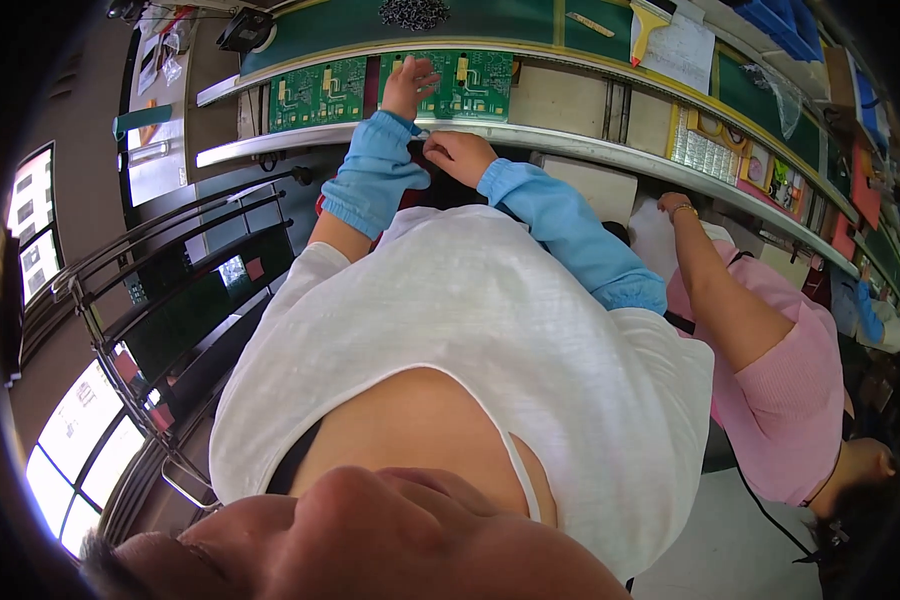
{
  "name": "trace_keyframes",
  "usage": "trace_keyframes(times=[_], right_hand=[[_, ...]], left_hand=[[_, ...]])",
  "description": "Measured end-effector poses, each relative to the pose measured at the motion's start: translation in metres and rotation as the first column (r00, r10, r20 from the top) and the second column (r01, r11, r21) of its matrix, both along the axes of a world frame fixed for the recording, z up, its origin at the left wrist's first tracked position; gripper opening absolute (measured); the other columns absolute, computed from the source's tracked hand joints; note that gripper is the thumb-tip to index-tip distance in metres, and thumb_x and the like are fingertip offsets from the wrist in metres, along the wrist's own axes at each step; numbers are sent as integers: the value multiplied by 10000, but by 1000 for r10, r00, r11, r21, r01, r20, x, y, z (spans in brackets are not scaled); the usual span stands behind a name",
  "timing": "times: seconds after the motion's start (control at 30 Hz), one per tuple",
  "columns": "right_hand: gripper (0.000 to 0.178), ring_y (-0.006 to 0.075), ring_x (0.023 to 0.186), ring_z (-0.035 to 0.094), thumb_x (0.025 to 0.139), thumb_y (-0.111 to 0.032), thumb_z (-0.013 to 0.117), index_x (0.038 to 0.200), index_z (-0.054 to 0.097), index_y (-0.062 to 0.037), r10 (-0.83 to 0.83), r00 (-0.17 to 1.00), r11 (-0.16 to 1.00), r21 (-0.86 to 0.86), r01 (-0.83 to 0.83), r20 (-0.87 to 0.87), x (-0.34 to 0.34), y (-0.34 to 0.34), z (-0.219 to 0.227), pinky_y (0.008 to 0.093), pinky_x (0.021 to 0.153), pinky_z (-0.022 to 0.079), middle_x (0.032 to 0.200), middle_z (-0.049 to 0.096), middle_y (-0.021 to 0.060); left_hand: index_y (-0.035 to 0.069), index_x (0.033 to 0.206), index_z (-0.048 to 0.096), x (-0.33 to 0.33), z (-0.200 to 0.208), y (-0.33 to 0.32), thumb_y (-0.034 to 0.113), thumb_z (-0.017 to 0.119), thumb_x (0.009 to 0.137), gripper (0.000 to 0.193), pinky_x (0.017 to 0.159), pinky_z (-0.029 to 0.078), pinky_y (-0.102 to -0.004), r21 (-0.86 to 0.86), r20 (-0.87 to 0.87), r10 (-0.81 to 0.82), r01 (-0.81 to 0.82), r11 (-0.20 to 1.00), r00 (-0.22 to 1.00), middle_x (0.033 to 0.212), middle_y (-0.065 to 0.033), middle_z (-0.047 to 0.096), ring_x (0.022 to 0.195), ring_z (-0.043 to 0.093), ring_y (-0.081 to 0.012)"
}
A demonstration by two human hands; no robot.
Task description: The person is manually inserting small electronic components into a printed circuit board on an assembly line.
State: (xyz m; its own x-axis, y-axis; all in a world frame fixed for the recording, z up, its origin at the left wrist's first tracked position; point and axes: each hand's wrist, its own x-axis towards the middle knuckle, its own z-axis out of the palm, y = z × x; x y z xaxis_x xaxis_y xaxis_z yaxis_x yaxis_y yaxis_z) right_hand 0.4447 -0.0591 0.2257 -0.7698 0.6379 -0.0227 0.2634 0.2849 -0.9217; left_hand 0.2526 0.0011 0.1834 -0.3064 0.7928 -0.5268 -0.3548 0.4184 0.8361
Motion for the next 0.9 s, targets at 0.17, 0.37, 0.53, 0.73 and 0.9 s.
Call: trace_keyframes(times=[0.17, 0.37, 0.53, 0.73, 0.9], right_hand=[[185, 294, 757, 656, 879, -235, 698, 920, 595, -87, -6, 992, 988, 154, 26, -124, -9, -14, 123, 406, 655, 515, 842, 653, 94], [256, 288, 785, 681, 853, -271, 683, 1016, 600, -93, -28, 975, 833, 534, 144, -219, -66, -37, 206, 430, 658, 548, 927, 641, 110], [208, 326, 748, 691, 870, -234, 615, 1014, 612, -85, -124, 992, 851, 513, 116, -17, -93, -35, 217, 461, 656, 553, 890, 678, 122], [108, 289, 781, 685, 862, -162, 609, 934, 604, -81, 313, 919, 808, 575, -127, -237, -114, -80, 283, 416, 656, 556, 885, 679, 74], [100, 243, 834, 676, 822, -136, 619, 908, 593, -92, 449, 832, 514, 856, 59, -327, -113, -82, 279, 356, 635, 558, 896, 644, 57]], left_hand=[[-19, 1320, 533, -20, 39, 52, 445, 420, 1054, 546, 898, 498, -432, 112, 78, -2, -7, 994, 997, 1286, -163, 606, 1117, 636, -303], [20, 1154, 640, -41, 53, 103, 432, 447, 1031, 471, 661, 513, -424, 92, -217, -19, 40, 995, 976, 1086, -129, 674, 890, 687, -258], [26, 1076, 699, -73, 53, 120, 412, 513, 996, 435, 667, 525, -415, -8, -716, -139, 191, 982, 684, 994, -136, 692, 884, 690, -278], [130, 1093, 727, -73, 97, 65, 370, 551, 982, 318, 1039, 371, -599, -400, -903, -356, 169, 901, -242, 1243, -126, 609, 1181, 554, -336], [154, 1201, 689, -108, 82, 62, 365, 529, 1003, 331, 1064, 333, -650, -551, -815, -515, 77, 831, -265, 1319, -111, 571, 1230, 542, -321]])
